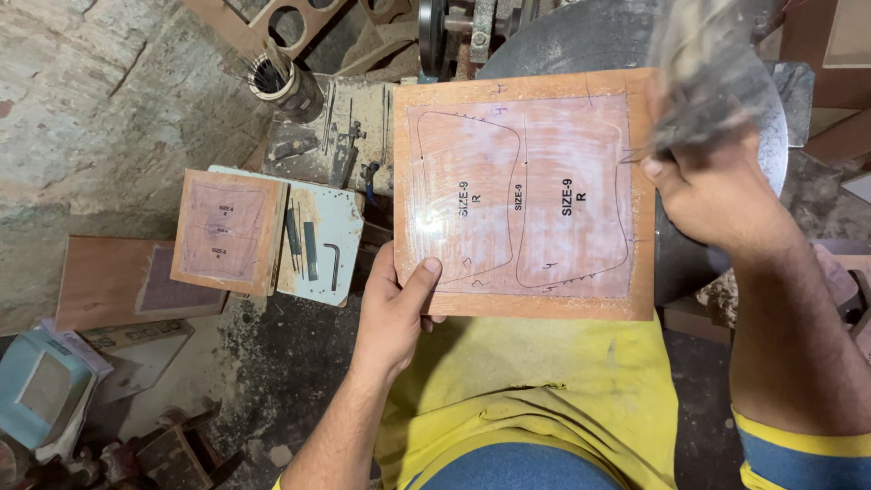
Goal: The person cuts curved shoe-pattern shapes out of plywood boards on a bandsaw, guiding each board by hand along the blade and rotating it to follow the drawn outlines. They remove the cut inner pieces, set finished templates aside, and stack completed boards on the side table.
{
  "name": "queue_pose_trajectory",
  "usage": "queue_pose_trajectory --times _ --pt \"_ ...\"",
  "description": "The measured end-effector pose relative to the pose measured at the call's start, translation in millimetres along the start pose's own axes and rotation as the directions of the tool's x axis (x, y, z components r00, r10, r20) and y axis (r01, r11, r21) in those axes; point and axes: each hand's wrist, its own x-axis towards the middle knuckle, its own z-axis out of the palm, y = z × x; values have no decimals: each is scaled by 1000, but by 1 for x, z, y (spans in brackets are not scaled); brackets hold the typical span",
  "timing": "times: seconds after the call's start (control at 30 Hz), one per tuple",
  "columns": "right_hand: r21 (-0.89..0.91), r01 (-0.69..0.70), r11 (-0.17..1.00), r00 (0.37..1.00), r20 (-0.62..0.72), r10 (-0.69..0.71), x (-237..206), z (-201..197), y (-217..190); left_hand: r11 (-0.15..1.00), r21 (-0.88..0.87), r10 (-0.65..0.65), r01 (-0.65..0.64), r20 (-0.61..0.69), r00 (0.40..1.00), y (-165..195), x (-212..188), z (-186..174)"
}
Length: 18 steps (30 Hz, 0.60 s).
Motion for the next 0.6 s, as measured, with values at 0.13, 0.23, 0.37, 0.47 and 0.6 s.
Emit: queue_pose_trajectory --times 0.13,0.23,0.37,0.47,0.6 --pt "-141 67 988 998 25 -64 1 2 7 1000 -4 12 -12 2 1000 2 2 1" --pt "-93 77 993 997 -6 -78 1 1 6 1000 9 3 -3 -1 1000 5 4 1" --pt "-55 -44 997 998 45 47 2 -1 -2 999 27 -21 21 -4 1000 9 6 1" --pt "132 45 990 999 -24 -42 4 -3 -7 999 37 1 -1 -1 1000 10 8 1" --pt "-340 139 930 990 32 -136 6 -3 -6 1000 26 14 -14 11 1000 10 12 0"
